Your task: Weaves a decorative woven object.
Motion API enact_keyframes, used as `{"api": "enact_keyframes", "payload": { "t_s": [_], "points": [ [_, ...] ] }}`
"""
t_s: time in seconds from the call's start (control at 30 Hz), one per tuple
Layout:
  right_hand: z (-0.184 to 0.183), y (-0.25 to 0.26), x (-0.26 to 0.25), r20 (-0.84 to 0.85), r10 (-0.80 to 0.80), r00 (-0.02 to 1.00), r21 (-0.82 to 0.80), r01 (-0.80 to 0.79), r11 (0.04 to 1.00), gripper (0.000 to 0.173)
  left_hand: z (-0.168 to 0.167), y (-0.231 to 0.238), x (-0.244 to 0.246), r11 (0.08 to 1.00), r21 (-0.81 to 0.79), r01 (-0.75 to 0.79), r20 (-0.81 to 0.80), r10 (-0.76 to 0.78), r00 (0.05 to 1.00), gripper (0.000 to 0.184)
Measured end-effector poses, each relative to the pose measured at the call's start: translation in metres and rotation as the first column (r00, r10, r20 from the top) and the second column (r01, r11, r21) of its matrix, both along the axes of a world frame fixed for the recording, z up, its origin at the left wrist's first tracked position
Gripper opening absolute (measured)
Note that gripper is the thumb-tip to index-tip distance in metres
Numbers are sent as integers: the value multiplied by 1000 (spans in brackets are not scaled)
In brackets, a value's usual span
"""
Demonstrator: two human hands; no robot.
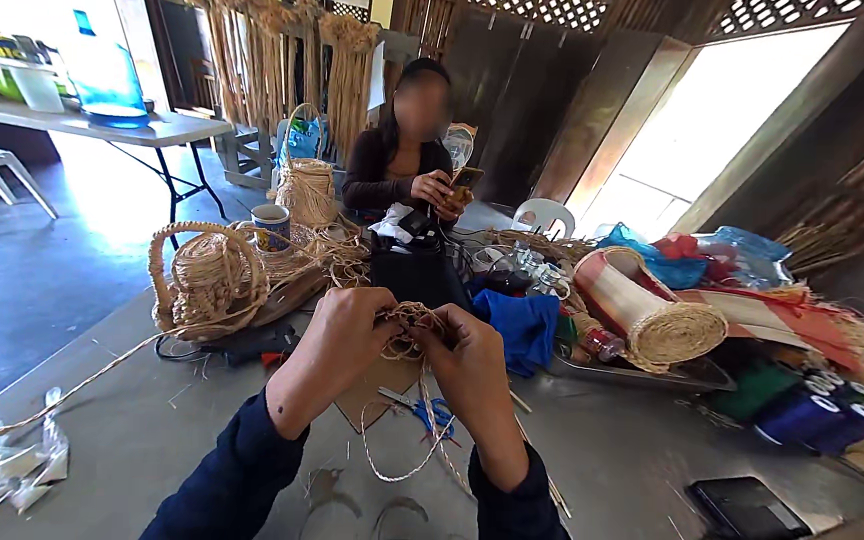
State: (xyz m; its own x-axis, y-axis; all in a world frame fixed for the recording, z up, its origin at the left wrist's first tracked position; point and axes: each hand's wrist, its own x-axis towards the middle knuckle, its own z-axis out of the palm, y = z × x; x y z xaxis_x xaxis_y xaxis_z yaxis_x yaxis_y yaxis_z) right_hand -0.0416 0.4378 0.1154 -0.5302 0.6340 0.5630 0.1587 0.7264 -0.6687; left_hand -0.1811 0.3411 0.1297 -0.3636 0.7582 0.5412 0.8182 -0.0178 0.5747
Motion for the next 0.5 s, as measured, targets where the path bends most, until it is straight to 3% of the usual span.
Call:
{"api": "enact_keyframes", "payload": {
  "t_s": [0.23, 0.4, 0.47, 0.5],
  "points": [
    [-1, 1, 0, -12, 11, 1000, 7, -11, 1000, 12, -1, 0, 0, 999, 37, -1, -19, 2, 1000, 4],
    [14, 2, 25, -41, -53, 998, 233, 61, 971, 51, -1, -3, -4, 998, 58, -19, -61, 23, 998, 5],
    [32, -8, 59, -102, -92, 991, 345, 122, 931, 44, 1, -5, -5, 996, 70, -49, -84, 55, 995, 4],
    [41, -17, 84, -117, -21, 993, 372, 63, 926, 32, 3, -7, -5, 996, 66, -64, -87, 70, 994, 4]
  ]
}}
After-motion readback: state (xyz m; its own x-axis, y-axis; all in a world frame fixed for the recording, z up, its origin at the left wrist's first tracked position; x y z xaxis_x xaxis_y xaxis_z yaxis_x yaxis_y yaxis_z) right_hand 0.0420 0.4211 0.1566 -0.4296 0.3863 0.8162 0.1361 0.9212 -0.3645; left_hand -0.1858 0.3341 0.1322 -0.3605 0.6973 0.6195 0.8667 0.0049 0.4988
